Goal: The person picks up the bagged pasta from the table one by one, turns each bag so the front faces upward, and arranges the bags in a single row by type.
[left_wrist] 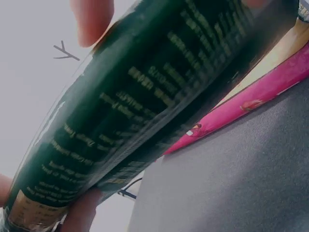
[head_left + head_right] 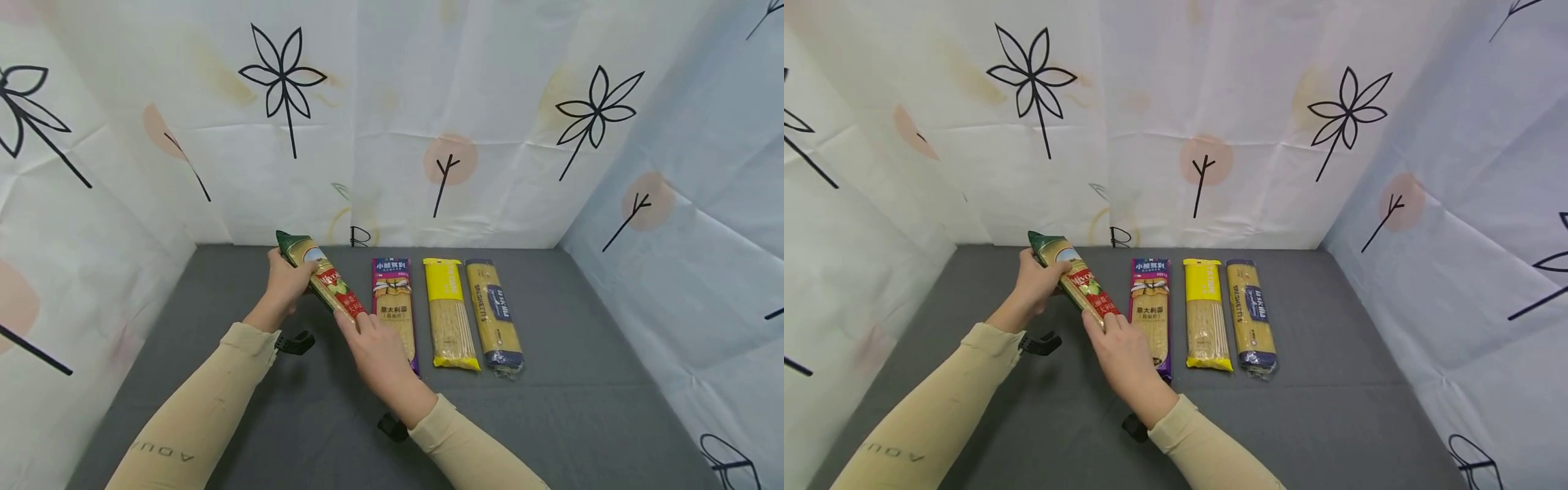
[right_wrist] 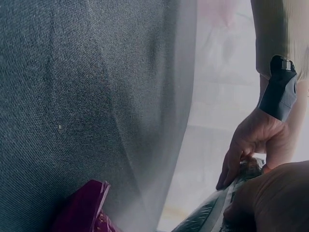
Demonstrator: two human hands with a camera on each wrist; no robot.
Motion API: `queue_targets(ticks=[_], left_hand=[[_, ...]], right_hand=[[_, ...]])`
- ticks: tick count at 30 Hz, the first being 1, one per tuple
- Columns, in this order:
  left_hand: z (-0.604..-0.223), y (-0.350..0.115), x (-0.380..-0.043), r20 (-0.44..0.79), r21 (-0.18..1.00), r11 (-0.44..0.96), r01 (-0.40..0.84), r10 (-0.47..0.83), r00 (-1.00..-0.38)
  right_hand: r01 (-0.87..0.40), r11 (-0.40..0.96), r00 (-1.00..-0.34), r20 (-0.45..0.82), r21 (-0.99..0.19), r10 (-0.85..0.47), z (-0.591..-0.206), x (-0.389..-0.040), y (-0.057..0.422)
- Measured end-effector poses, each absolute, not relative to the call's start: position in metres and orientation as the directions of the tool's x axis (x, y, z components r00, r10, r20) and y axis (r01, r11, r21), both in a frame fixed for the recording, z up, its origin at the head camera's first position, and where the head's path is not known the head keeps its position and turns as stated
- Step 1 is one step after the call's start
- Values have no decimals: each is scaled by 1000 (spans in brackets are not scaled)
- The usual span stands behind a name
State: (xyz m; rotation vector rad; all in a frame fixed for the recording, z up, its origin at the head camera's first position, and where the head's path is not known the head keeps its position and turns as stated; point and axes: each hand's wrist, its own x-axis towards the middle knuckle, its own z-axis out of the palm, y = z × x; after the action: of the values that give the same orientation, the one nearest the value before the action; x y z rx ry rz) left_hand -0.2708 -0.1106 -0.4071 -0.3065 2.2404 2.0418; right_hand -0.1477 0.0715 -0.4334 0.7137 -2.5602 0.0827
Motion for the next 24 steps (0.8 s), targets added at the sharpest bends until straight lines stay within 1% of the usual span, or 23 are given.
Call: queue_targets(ticks=[3,7,10,16,21,24], left_hand=[[-407,-110,-271,-199,979,28,-203,-102,-975],[-402,-108,-272,-192,980,-66,-186,-99,-976],[-399,-109,-272,-190,979,-97,-181,-95,-977],[-396,-112,-273,-189,975,-134,-177,-87,-978],[-396,-114,-274,-182,977,-129,-172,-64,-981],[-395,-115,-275,-172,979,-115,-167,-39,-984]], right_hand=[[-496,865,-747,475,68,-466,-435,-149,71],[-493,870,-758,492,-4,-428,-435,-151,73],[-499,860,-782,481,-105,-395,-434,-150,76],[-490,809,-841,418,-324,-343,-430,-146,83],[-434,758,-894,340,-487,-293,-432,-147,87],[-379,704,-925,279,-601,-259,-433,-150,90]])
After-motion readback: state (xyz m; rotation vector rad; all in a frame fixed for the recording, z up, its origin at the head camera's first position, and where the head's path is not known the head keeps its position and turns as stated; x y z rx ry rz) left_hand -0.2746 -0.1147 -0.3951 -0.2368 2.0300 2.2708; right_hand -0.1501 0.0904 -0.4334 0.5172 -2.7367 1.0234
